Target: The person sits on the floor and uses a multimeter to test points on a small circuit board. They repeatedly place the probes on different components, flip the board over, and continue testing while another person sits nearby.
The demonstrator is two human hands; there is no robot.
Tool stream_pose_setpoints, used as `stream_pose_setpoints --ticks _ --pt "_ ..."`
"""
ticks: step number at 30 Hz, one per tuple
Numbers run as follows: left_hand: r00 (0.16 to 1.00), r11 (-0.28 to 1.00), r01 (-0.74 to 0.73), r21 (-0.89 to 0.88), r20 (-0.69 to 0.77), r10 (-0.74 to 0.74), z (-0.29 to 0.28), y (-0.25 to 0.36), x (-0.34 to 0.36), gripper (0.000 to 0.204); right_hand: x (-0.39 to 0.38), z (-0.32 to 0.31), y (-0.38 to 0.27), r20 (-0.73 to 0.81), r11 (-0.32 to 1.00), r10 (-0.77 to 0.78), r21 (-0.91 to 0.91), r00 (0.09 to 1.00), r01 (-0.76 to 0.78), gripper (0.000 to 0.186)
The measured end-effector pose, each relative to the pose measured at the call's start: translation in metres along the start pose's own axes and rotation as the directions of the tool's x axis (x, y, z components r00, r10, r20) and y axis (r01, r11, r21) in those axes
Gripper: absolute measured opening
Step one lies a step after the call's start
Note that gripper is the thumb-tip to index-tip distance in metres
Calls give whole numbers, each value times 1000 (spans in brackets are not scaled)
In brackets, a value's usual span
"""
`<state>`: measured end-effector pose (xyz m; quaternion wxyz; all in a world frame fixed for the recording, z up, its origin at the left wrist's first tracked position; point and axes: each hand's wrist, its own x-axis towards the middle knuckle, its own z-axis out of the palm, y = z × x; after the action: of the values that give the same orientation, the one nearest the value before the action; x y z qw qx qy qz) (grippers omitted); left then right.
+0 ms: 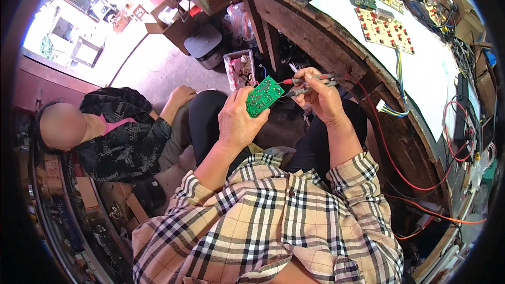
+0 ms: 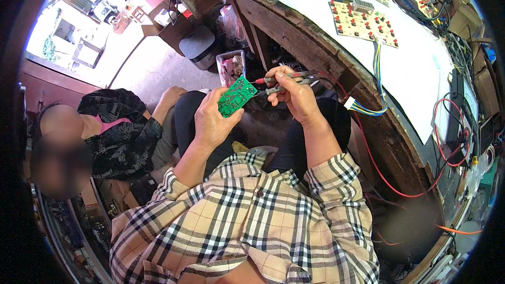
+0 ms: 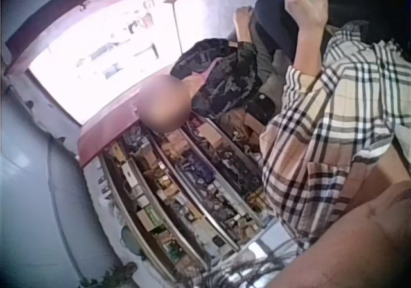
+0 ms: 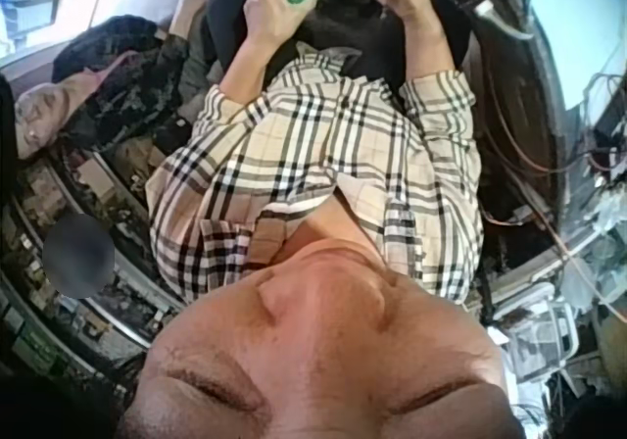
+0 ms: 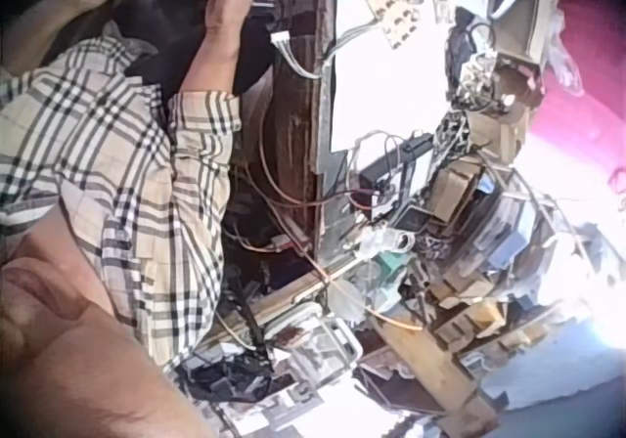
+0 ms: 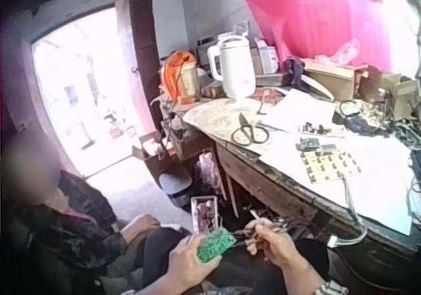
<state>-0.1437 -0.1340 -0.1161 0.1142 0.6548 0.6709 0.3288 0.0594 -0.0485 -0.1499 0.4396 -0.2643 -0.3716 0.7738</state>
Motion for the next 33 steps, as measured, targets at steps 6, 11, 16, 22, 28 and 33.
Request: stream_pose_setpoints --ticks 6,11,16,22,28,33 --pt "1000 1000 13 3 -8 -13 1 1 -1 48 -1 2 -2 -17 1000 -3 24 1000 3 25" --pt "998 998 63 12 -25 -63 5 7 -1 46 -1 4 1 -21 999 -26 24 999 26 25" --pt "997 997 73 -15 -37 -73 9 10 -2 45 4 1 10 -25 997 -73 3 997 73 26" --pt "997 999 31 -41 -65 -34 14 17 1 43 1 -4 12 -47 994 -106 22 993 107 29" --pt "995 1000 -5 14 -99 6 8 19 -2 41 7 4 17 -52 996 -91 15 994 92 28" --pt "996 994 87 -72 -21 -89 10 21 0 40 8 -3 19 -19 993 -97 68 995 98 28"
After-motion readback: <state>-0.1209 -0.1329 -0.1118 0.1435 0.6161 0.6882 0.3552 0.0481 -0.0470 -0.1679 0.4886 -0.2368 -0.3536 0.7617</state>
